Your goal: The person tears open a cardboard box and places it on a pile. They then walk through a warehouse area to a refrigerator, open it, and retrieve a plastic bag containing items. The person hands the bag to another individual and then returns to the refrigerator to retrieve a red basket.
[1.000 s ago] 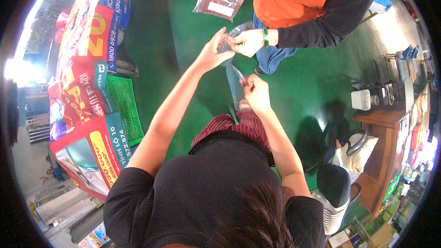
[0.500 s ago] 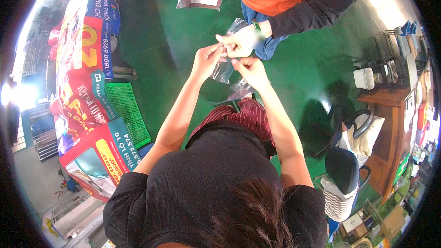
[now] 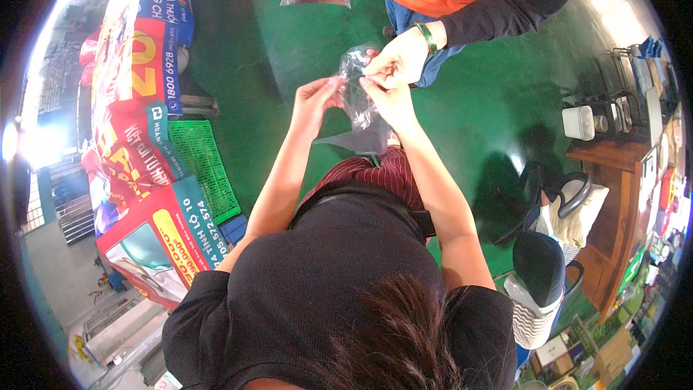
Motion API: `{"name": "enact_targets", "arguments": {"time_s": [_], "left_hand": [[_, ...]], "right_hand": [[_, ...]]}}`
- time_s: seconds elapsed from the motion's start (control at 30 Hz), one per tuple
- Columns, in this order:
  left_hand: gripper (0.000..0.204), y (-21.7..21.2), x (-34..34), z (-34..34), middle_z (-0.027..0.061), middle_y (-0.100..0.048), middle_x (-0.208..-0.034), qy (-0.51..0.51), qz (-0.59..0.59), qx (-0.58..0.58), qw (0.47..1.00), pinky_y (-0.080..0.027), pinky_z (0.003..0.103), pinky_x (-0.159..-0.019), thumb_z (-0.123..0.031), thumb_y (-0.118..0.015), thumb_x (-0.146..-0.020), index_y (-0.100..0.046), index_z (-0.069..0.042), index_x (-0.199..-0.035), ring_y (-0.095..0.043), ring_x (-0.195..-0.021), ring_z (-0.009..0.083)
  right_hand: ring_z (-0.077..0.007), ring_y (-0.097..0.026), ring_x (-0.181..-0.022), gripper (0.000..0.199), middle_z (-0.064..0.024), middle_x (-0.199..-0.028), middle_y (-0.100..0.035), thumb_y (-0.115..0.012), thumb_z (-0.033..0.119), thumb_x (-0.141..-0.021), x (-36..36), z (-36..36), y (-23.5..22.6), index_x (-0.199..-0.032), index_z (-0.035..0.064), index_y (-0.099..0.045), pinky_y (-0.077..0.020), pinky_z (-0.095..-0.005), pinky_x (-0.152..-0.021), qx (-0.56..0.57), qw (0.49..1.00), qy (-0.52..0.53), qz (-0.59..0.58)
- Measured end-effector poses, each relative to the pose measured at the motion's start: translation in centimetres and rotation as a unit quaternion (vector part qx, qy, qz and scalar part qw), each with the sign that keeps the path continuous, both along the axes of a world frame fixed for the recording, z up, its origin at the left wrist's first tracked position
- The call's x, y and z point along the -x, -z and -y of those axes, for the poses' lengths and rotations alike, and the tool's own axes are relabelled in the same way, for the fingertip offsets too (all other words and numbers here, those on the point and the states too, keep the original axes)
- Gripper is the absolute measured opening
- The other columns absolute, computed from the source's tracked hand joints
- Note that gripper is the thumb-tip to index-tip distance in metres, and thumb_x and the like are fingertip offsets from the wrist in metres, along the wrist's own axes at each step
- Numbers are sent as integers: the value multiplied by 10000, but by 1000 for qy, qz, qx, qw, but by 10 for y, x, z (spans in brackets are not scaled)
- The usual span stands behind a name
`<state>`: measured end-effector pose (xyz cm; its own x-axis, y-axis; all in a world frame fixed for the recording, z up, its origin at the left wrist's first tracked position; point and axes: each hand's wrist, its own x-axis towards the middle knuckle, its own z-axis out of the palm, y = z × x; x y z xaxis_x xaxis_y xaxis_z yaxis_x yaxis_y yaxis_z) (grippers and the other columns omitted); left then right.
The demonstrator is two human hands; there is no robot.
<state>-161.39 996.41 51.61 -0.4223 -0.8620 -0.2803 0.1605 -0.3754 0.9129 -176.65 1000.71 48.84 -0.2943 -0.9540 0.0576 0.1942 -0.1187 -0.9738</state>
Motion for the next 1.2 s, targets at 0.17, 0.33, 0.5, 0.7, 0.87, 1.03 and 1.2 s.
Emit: {"name": "enact_targets", "arguments": {"time_s": [0.17,0.33,0.5,0.7,0.87,1.03,1.2], "left_hand": [[64,-7,-15,14,62,-560,-681,-116,83,157,977,-458,223,-482,-7,-493,-802,-537,19,-842,-544,-536,108],[118,-18,-30,16,73,-522,-717,157,264,462,832,-430,290,-519,29,-507,-688,-567,-53,-748,-552,-605,204],[112,-21,-17,17,92,-527,-714,213,352,441,798,-430,335,-575,-41,-481,-688,-590,-47,-709,-540,-642,262],[446,-12,-2,24,93,-465,-530,132,366,273,880,-373,237,-514,-32,-501,-678,-492,0,-1123,-428,-475,116],[470,-6,1,25,119,-517,-585,154,394,311,851,-412,271,-548,-59,-559,-643,-509,-2,-1106,-506,-531,165],[566,2,3,42,140,-560,-656,228,454,322,799,-439,311,-592,-103,-630,-580,-478,52,-1102,-565,-626,242],[682,-7,12,47,143,-571,-737,357,444,293,768,-451,296,-618,-99,-634,-567,-377,91,-1169,-571,-701,223]], "right_hand": [[-73,-502,-799,320,-61,-994,-523,-536,-66,-719,13,-11,19,-1033,-17,-497,-423,-213,-640,-10,996,33,-77],[-80,-512,-770,124,-50,-854,-538,-522,-71,-733,16,-21,14,-840,-12,-500,-404,-205,-643,-61,998,-12,-1],[-66,-501,-721,185,-30,-805,-551,-502,-81,-751,24,-34,17,-676,39,-383,-389,-185,-592,-29,999,-20,7],[-174,-541,-623,130,-80,-823,-564,-506,-41,-733,24,-35,-1,-804,57,-553,-428,-259,-544,8,937,58,-345],[-272,-576,-637,219,-130,-767,-588,-542,103,-731,33,-29,7,-938,108,-611,-456,-343,-601,-51,866,69,-492],[-307,-585,-742,332,-168,-750,-593,-615,214,-672,28,-14,-15,-953,45,-558,-464,-379,-665,-207,808,12,-552],[-333,-558,-852,420,-213,-851,-579,-650,226,-623,49,-9,0,-973,37,-518,-440,-401,-746,-203,819,-91,-530]]}}
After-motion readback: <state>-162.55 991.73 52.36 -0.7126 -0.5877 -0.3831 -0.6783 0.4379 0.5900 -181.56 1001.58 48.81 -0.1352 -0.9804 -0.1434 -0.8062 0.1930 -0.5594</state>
